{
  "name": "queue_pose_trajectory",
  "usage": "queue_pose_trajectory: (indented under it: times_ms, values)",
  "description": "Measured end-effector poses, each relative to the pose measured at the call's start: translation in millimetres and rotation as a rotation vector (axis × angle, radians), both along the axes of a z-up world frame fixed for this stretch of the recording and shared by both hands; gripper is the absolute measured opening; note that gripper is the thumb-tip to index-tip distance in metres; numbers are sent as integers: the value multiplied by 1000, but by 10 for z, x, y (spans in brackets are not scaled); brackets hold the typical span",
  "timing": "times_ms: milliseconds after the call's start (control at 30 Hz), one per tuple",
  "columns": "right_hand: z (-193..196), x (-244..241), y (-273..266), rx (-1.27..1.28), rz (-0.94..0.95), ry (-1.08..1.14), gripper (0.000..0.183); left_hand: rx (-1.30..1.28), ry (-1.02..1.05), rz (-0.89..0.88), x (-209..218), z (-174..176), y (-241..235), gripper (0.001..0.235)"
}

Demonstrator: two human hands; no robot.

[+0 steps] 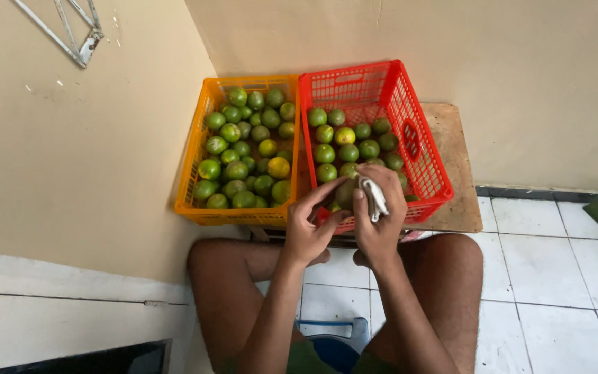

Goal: The person sits on the floor and wipes green limes with a white cloth. They pick limes from a yellow crate, wipe them, and place them into a red crate, repeating this process for several fruits.

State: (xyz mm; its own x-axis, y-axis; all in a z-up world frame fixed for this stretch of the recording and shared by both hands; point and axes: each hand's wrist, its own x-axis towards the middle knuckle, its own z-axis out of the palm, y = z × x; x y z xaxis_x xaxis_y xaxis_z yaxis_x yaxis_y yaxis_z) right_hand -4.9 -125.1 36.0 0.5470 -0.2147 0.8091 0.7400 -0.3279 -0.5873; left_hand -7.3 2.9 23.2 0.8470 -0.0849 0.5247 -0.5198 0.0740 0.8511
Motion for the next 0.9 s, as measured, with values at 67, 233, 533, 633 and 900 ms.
queue_pose_trajectory:
  times_ms: [67, 233, 533, 633, 900]
  values:
    - [17, -52, -31, -97, -32, -60, 26, 76, -34, -3, -23, 15, 22, 45]
    - [114, -157, -77, -220, -11, -106, 21, 212, -92, -35, -90, -3, 146, 46]
    - [162, -183, -104, -247, 152, -78, 21, 286, -152, -66, -160, 20, 226, 41]
    - [169, -159, -73, -29, 274, 65, 34, 230, -178, -83, -156, -12, 221, 49]
    - [172, -123, 59, -93, 14, -101, 27, 145, -223, 5, -114, 58, 166, 48]
